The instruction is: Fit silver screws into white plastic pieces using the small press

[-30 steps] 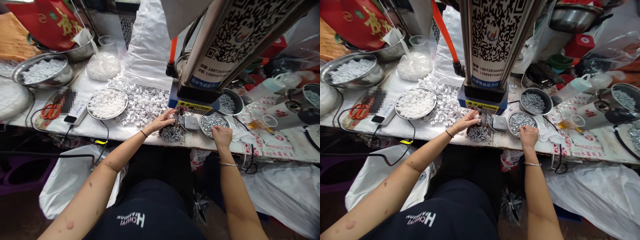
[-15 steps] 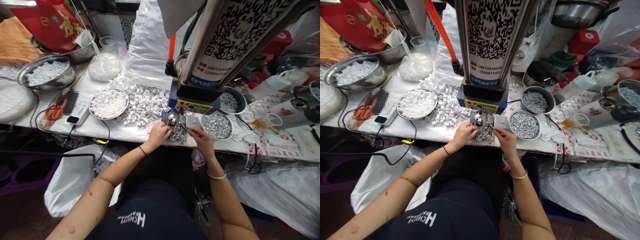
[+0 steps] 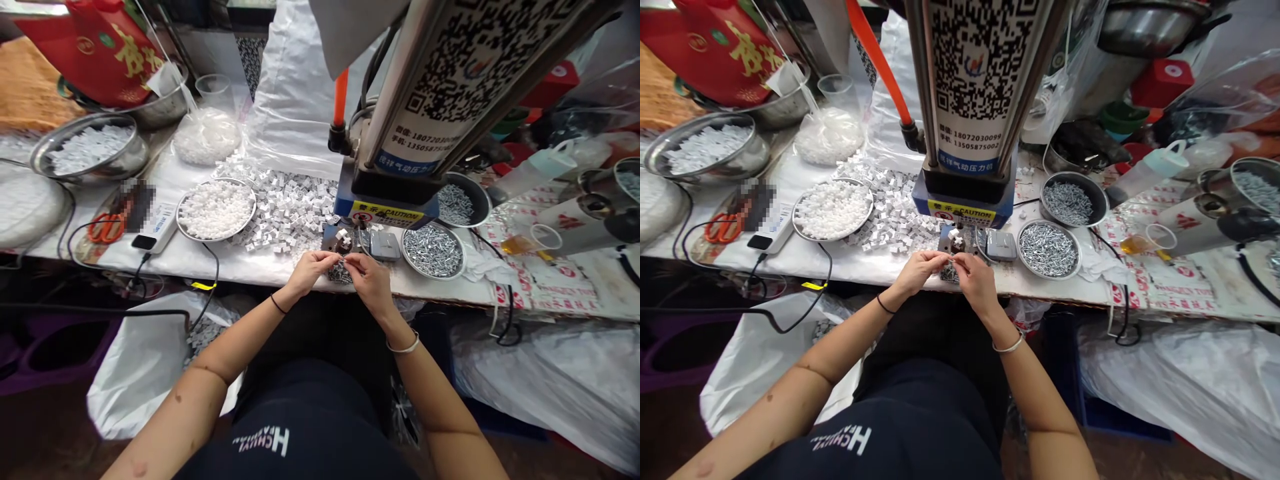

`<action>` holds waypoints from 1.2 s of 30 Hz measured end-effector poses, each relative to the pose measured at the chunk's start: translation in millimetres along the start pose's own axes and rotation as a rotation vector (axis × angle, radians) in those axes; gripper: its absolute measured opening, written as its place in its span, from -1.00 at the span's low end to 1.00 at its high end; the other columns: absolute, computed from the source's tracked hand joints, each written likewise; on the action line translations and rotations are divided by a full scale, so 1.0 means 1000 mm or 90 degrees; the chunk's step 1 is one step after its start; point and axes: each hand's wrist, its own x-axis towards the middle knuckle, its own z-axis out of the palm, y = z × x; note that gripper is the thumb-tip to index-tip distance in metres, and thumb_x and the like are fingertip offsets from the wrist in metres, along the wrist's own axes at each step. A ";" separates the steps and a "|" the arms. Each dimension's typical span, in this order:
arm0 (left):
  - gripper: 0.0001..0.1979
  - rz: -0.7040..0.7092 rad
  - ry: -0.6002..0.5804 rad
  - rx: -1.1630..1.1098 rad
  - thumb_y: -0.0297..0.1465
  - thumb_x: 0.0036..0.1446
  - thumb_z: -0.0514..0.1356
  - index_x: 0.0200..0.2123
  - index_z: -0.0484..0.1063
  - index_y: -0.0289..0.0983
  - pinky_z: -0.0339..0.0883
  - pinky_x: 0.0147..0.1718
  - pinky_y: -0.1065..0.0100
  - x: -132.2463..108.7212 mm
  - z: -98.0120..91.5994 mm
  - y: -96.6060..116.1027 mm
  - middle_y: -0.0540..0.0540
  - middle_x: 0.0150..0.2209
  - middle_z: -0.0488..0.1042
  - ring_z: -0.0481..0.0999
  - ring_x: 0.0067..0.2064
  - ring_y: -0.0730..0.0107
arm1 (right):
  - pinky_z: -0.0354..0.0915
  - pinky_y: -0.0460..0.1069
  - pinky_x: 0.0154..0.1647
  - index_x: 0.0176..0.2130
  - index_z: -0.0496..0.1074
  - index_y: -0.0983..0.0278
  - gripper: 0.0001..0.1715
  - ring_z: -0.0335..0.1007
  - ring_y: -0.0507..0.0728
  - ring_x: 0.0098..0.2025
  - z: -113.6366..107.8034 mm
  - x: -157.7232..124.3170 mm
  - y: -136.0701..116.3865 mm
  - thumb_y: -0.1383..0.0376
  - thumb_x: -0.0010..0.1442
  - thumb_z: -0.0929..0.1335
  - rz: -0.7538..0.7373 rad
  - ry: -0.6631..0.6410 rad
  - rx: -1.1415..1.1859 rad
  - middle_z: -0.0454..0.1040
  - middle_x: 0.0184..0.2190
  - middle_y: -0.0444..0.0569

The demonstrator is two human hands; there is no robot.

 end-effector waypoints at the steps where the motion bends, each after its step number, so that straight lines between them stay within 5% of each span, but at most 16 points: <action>1: -0.68 0.001 0.002 -0.007 -0.20 -0.09 0.30 -0.38 0.56 -0.37 0.11 -0.51 0.47 -0.001 0.001 0.000 -0.03 -0.53 0.46 0.28 -0.51 0.57 | 0.37 -0.04 -0.23 -0.24 0.46 0.18 -0.85 0.49 0.10 -0.26 0.001 0.000 -0.001 0.30 0.17 0.31 -0.003 -0.005 0.005 0.55 -0.32 -0.09; 7: -0.70 0.019 0.012 -0.007 -0.23 -0.10 0.32 -0.37 0.57 -0.36 0.17 -0.42 0.45 -0.008 0.003 0.009 -0.06 -0.45 0.52 0.35 -0.44 0.53 | 0.36 -0.04 -0.24 -0.21 0.47 0.18 -0.83 0.49 0.10 -0.28 0.001 -0.002 -0.003 0.27 0.16 0.32 -0.017 -0.002 -0.015 0.56 -0.31 -0.09; 13: -0.69 -0.037 -0.023 -0.103 -0.21 -0.13 0.34 -0.44 0.55 -0.39 0.11 -0.46 0.47 -0.011 0.007 0.001 -0.02 -0.54 0.44 0.27 -0.51 0.60 | 0.37 -0.07 -0.39 -0.34 0.54 0.19 -0.80 0.48 0.08 -0.41 0.006 -0.005 -0.002 0.13 0.08 0.40 0.056 0.099 0.062 0.58 -0.41 -0.13; 20: -0.68 -0.107 -0.029 -0.271 -0.26 -0.20 0.40 -0.43 0.53 -0.40 0.15 -0.43 0.50 -0.014 0.002 0.002 -0.04 -0.49 0.44 0.33 -0.46 0.62 | 0.37 0.02 -0.06 -0.06 0.48 0.16 -0.70 0.49 0.12 -0.16 0.031 -0.015 -0.007 0.27 0.21 0.30 -0.052 0.153 0.011 0.57 -0.20 -0.01; 23: -0.69 -0.141 -0.047 -0.310 -0.27 -0.21 0.40 -0.45 0.51 -0.41 0.15 -0.44 0.51 -0.018 -0.003 0.004 -0.02 -0.52 0.42 0.33 -0.48 0.62 | 0.39 0.05 -0.03 0.04 0.40 0.16 -0.61 0.48 0.12 -0.09 0.039 -0.015 -0.009 0.23 0.20 0.31 0.026 0.126 0.122 0.54 -0.12 -0.02; 26: -0.67 -0.120 -0.053 -0.287 -0.24 -0.18 0.39 -0.43 0.52 -0.40 0.17 -0.41 0.49 -0.022 -0.007 0.002 -0.04 -0.50 0.42 0.33 -0.46 0.60 | 0.41 0.04 -0.08 -0.09 0.48 0.17 -0.69 0.50 0.14 -0.14 0.041 -0.013 -0.013 0.17 0.16 0.34 0.092 0.128 0.193 0.56 -0.15 -0.05; 30: -0.68 0.065 -0.048 0.031 -0.18 0.08 0.20 -0.32 0.53 -0.34 0.24 -0.32 0.38 -0.017 -0.026 0.002 -0.12 -0.40 0.46 0.38 -0.36 0.44 | 0.39 0.02 -0.09 -0.27 0.55 0.18 -0.80 0.51 0.13 -0.21 0.036 -0.011 -0.018 0.17 0.13 0.36 0.096 0.138 0.151 0.59 -0.28 -0.08; 33: -0.77 0.278 0.094 0.480 -0.34 0.13 0.16 -0.18 0.51 -0.28 0.24 -0.11 0.21 -0.002 -0.057 0.004 -0.21 -0.16 0.45 0.37 -0.11 0.22 | 0.39 0.01 -0.09 -0.22 0.52 0.19 -0.78 0.52 0.12 -0.19 0.029 -0.010 -0.018 0.18 0.14 0.35 0.135 0.140 0.202 0.59 -0.25 -0.07; 36: -0.76 0.305 0.192 0.770 -0.46 0.09 0.17 -0.14 0.48 -0.27 0.19 -0.02 0.05 0.016 -0.090 0.004 -0.26 -0.05 0.40 0.29 0.01 0.07 | 0.40 0.02 -0.08 -0.16 0.45 0.21 -0.73 0.52 0.13 -0.17 0.023 -0.010 -0.017 0.19 0.11 0.37 0.172 0.108 0.290 0.58 -0.26 -0.05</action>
